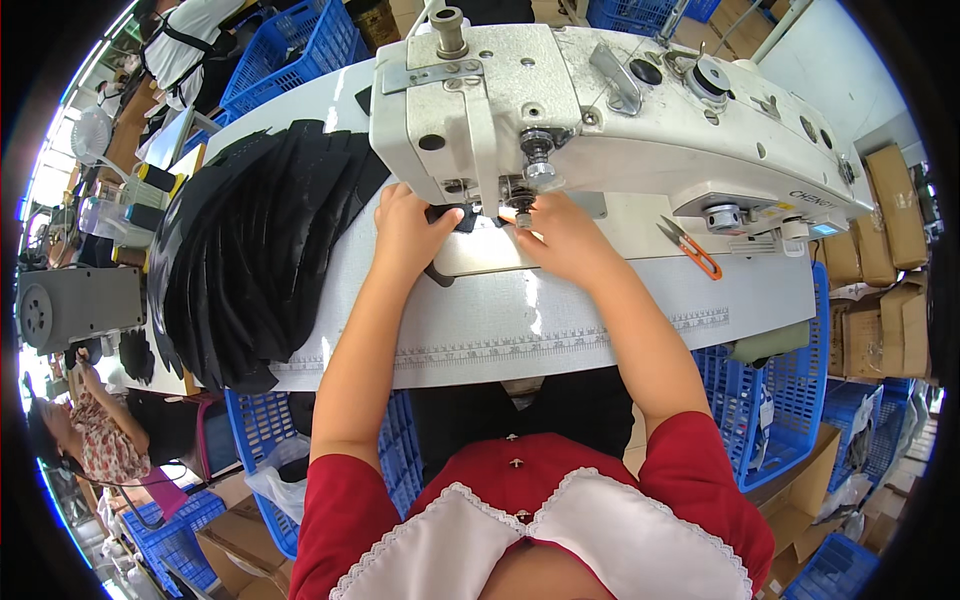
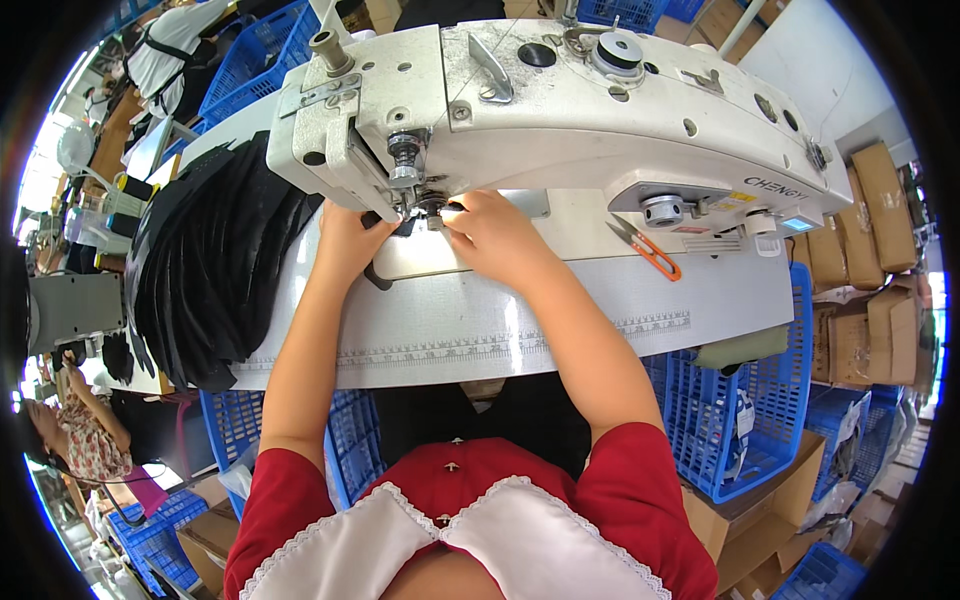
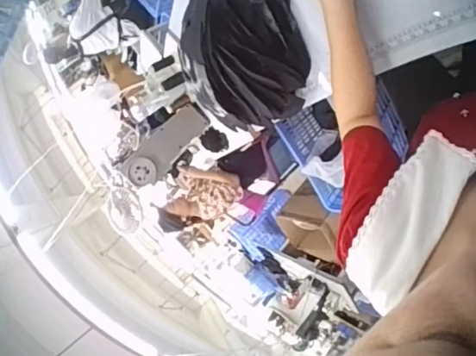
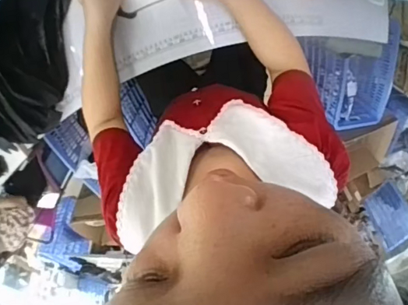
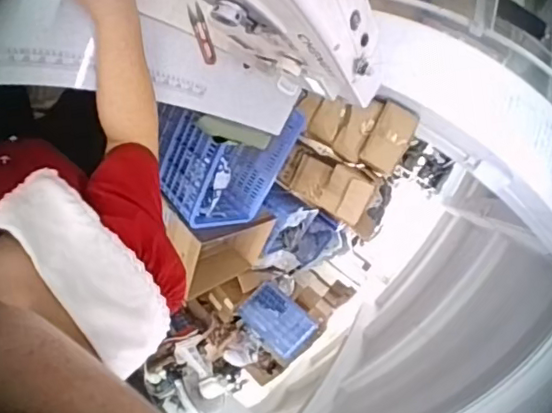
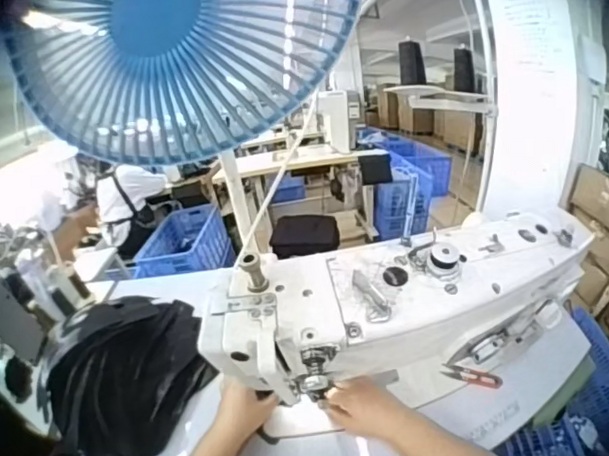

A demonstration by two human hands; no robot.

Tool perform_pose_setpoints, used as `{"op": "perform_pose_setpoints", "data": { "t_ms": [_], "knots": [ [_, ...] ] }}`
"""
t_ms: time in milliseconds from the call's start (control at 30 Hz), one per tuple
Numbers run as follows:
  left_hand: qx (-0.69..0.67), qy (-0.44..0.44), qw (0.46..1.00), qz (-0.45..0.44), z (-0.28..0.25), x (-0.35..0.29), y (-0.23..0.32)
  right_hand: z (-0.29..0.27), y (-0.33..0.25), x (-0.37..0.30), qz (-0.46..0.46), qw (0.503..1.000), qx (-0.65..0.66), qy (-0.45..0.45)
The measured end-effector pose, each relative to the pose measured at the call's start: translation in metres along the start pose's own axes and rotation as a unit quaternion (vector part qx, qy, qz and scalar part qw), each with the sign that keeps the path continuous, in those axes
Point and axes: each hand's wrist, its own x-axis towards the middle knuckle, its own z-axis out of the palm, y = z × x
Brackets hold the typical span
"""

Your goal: The person sews pieces of fabric using a sewing machine and places the stitched pieces into a basket.

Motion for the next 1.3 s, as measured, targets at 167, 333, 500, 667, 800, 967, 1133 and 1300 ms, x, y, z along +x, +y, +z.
{"op": "perform_pose_setpoints", "data": {
  "t_ms": [167, 333, 500, 667, 800, 967, 1133, 1300],
  "knots": [
    [-0.004, -0.022, 1.000, -0.020, -0.002, -0.001, 0.002, -0.003, -0.007, -0.001, 0.007, 1.000, -0.005, -0.007],
    [0.012, -0.014, 1.000, 0.009, 0.001, -0.003, 0.000, 0.001, -0.005, -0.004, -0.030, 0.999, -0.016, 0.035],
    [0.000, -0.031, 0.999, 0.008, 0.005, -0.006, -0.001, 0.001, -0.010, -0.005, -0.032, 0.998, -0.043, 0.028],
    [0.000, -0.026, 1.000, 0.012, 0.011, -0.006, -0.003, 0.001, -0.013, -0.005, -0.041, 0.997, -0.052, 0.038],
    [-0.008, -0.022, 1.000, 0.013, 0.011, -0.007, -0.001, 0.004, -0.012, -0.006, -0.054, 0.996, -0.054, 0.046],
    [0.000, -0.003, 1.000, 0.008, 0.008, -0.009, 0.007, 0.002, -0.014, -0.007, -0.049, 0.997, -0.046, 0.047],
    [0.005, 0.016, 1.000, 0.012, 0.010, -0.009, 0.005, 0.002, -0.014, -0.006, -0.072, 0.995, -0.033, 0.066],
    [-0.003, 0.011, 1.000, -0.002, 0.013, -0.005, 0.003, 0.006, -0.011, -0.005, -0.060, 0.995, -0.042, 0.062]
  ]
}}
